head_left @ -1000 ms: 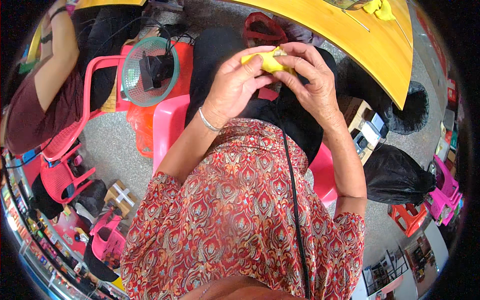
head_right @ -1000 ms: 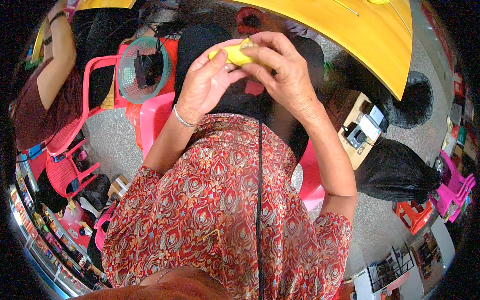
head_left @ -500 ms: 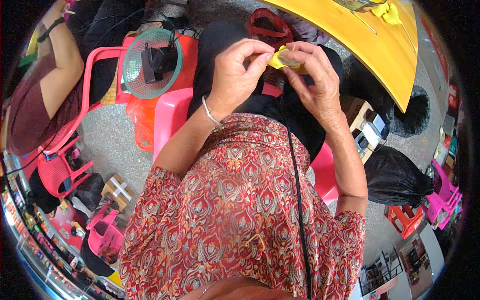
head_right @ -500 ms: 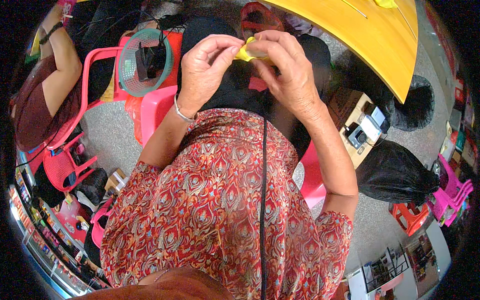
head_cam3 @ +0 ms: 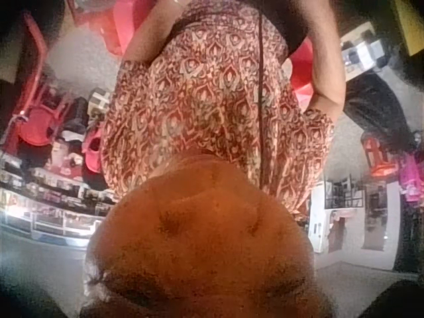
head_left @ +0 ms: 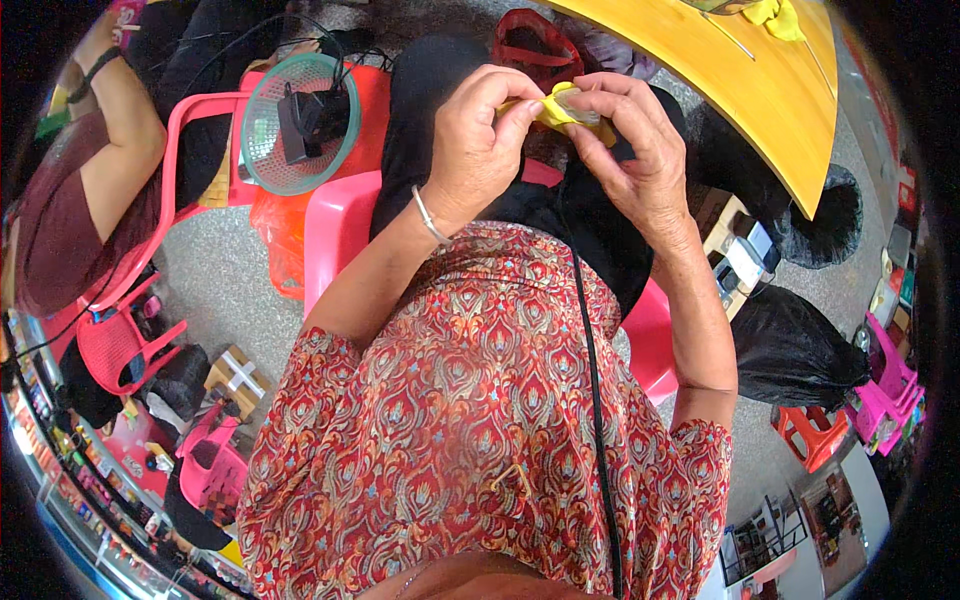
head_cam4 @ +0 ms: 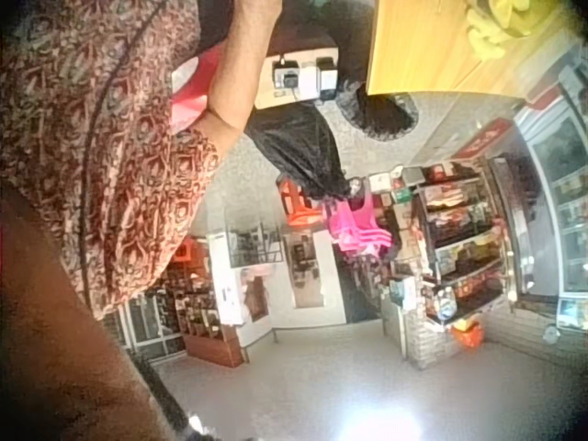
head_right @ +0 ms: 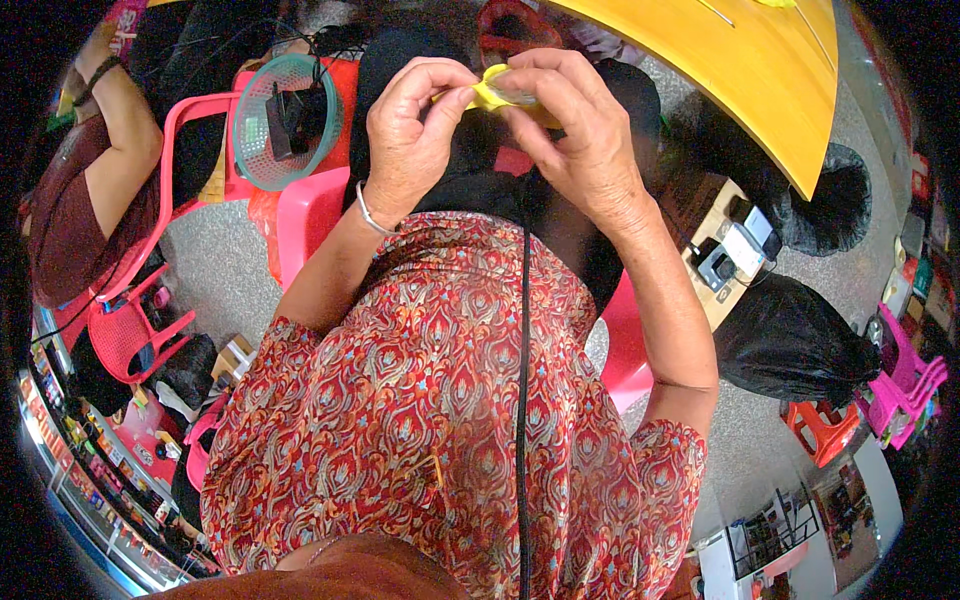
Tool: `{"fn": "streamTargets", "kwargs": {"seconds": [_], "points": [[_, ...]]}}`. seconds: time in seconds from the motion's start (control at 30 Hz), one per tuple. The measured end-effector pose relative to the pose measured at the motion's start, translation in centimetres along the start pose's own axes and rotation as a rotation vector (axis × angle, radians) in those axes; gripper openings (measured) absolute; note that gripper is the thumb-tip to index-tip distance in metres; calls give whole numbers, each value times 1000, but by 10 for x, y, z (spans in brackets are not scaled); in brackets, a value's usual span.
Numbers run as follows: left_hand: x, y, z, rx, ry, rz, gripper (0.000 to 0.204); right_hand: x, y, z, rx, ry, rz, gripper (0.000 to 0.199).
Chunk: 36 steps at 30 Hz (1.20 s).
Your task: Manually stuffing and assembling yellow shoe/slipper components.
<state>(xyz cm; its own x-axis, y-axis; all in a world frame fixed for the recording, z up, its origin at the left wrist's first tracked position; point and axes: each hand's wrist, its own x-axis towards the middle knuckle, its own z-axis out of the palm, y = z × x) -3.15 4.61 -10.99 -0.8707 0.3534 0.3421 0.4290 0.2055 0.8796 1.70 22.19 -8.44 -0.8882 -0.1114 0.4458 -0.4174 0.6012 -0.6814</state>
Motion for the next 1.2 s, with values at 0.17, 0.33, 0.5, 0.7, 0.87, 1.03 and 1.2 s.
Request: {"fn": "streamTargets", "kwargs": {"seconds": [0.17, 0.33, 0.5, 0.7, 0.87, 1.03, 1.2], "points": [[2, 6, 6, 48, 82, 148, 7, -1, 2, 4, -1, -12, -33, 30], [4, 12, 2, 80, 42, 239, 8, -2, 1, 5, 69, -28, 6, 29], [4, 8, 2, -222, -29, 5, 21, -8, 12, 11, 235, -19, 158, 22], [-22, -2, 17, -1111, -19, -574, 27, -11, 19, 16, 499, 6, 325, 25], [-13, -5, 11, -1015, 36, -615, 25, -8, 16, 8, 450, -111, 262, 24], [-11, 6, 8, -887, -29, -627, 33, -9, 22, 4, 381, -193, 270, 25], [-17, 7, 18, -1190, -23, -648, 30, -11, 23, 9, 526, -137, 306, 25]]}}
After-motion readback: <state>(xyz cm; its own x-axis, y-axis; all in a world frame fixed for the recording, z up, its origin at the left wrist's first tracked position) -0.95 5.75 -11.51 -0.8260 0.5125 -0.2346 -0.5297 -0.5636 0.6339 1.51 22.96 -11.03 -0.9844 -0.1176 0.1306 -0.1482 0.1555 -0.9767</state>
